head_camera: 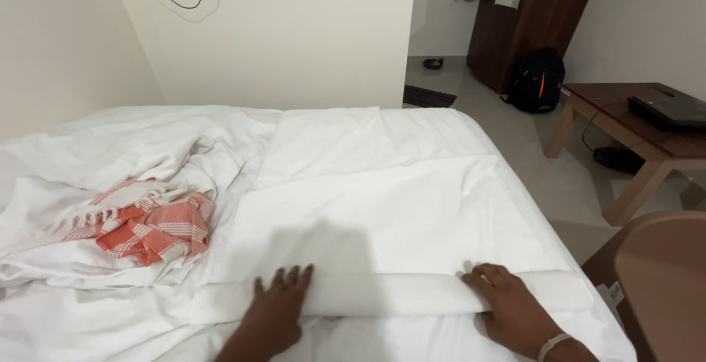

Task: The person folds a white bed sheet on a bed by repeatedly rolling it from the bottom edge upwards. They smooth the fabric with both hands after each roll to keep it neat. A red and white checkered towel remains on the left side of the bed throughout the process.

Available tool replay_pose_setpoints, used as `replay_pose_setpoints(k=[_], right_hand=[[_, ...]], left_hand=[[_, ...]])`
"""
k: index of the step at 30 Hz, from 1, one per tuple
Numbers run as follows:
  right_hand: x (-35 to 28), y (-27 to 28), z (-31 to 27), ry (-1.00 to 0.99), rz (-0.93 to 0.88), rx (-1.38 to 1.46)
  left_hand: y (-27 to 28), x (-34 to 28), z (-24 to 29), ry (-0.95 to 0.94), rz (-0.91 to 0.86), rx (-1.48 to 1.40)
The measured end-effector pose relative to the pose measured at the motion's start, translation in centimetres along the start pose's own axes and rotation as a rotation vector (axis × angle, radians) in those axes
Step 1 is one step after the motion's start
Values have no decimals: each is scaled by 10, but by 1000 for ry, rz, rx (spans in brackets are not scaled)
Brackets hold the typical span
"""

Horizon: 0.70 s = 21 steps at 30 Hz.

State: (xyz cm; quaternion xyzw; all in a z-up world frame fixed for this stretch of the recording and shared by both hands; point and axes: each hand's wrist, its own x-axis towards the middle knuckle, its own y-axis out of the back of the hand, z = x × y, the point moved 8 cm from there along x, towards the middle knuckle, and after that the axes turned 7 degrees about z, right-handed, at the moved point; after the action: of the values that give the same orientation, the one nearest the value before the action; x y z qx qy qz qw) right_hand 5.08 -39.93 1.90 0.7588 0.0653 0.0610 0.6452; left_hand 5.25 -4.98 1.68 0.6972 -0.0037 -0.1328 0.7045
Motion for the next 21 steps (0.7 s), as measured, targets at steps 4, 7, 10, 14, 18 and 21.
replay_pose_setpoints(k=[4, 7, 10, 14, 18, 21], right_hand=[[7, -11, 5, 44, 47, 64], [7, -9, 4, 21, 31, 48], [7, -8, 7, 17, 25, 72], [5, -5, 10, -23, 2, 103], [3, 2, 6, -89, -76, 126], [11, -11, 21, 1, -5, 174]], left_hand=[[-36, 18, 8, -88, 16, -37], [-52, 28, 7, -150, 83, -5], [-53, 32, 8, -158, 102, 8], [-56, 33, 6, -138, 19, -22], [-29, 21, 10, -125, -43, -75], [-17, 8, 14, -116, -17, -135]])
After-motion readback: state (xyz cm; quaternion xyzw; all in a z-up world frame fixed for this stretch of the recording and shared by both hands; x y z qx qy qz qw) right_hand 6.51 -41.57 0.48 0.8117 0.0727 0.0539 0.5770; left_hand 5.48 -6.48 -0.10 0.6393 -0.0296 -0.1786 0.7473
